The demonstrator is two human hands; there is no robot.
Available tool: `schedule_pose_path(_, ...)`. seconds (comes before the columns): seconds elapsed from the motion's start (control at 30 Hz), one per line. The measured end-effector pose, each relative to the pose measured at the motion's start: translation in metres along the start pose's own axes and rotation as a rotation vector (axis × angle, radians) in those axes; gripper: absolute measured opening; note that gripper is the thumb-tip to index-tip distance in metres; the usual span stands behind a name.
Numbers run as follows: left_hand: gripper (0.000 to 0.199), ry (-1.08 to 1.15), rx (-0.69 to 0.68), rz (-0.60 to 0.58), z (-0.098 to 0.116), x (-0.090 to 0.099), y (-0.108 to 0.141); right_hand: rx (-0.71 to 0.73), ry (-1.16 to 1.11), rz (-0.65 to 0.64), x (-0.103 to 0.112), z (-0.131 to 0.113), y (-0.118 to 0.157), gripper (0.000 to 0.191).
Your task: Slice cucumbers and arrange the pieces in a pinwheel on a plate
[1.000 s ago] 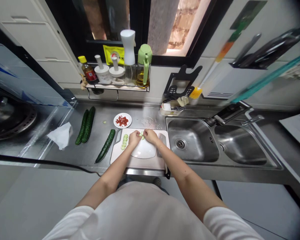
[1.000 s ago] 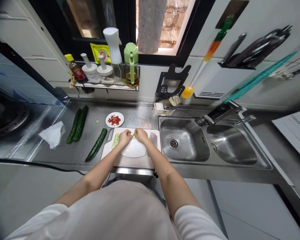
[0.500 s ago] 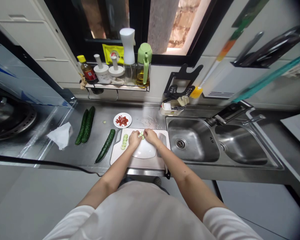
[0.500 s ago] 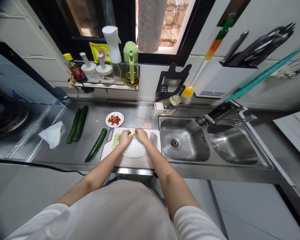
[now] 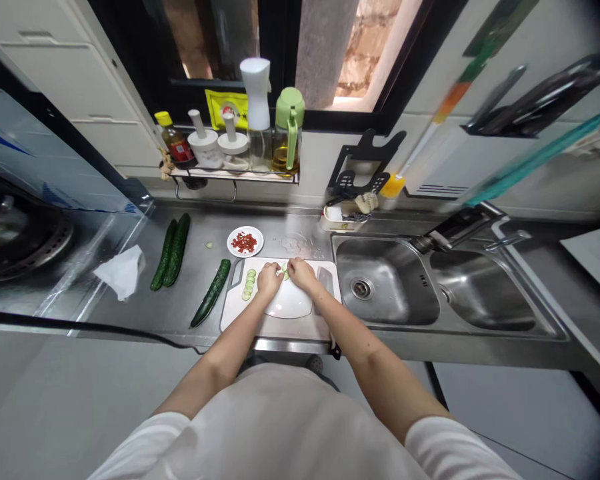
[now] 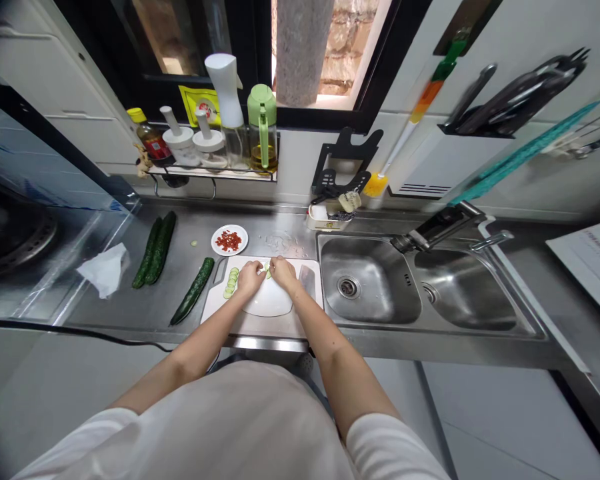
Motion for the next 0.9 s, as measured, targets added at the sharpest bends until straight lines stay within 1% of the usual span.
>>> schedule_pose_path(0.2,0.016,-0.039,-0.014,0.007,0.0026,-0.0005,0.0020,0.003,0.032,0.010,-0.0018,0.0002,0.0029,0.023)
schedule_pose_path(0.6,0.017,-0.053,0.019,0.009,0.0024,-0.0003,0.0018,-0.046,0.041,0.023,-0.0038,0.0021,0.0018,0.024)
schedule_pose_path(0.9,0.018,-0.055,0.028,0.007,0.0014,-0.0006,0.0024,-0.064,0.065,0.047,-0.0030,-0.0012,0.0062,0.022)
Point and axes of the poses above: each hand's wrist, its own y-axis away from the middle knuckle, its own x-axis out of the back of the hand, z = x × y, the point moved 9 cm from there along -y, towards the middle knuckle, and after that the axes turned 3 degrees about -x, right-handed, at the moved point
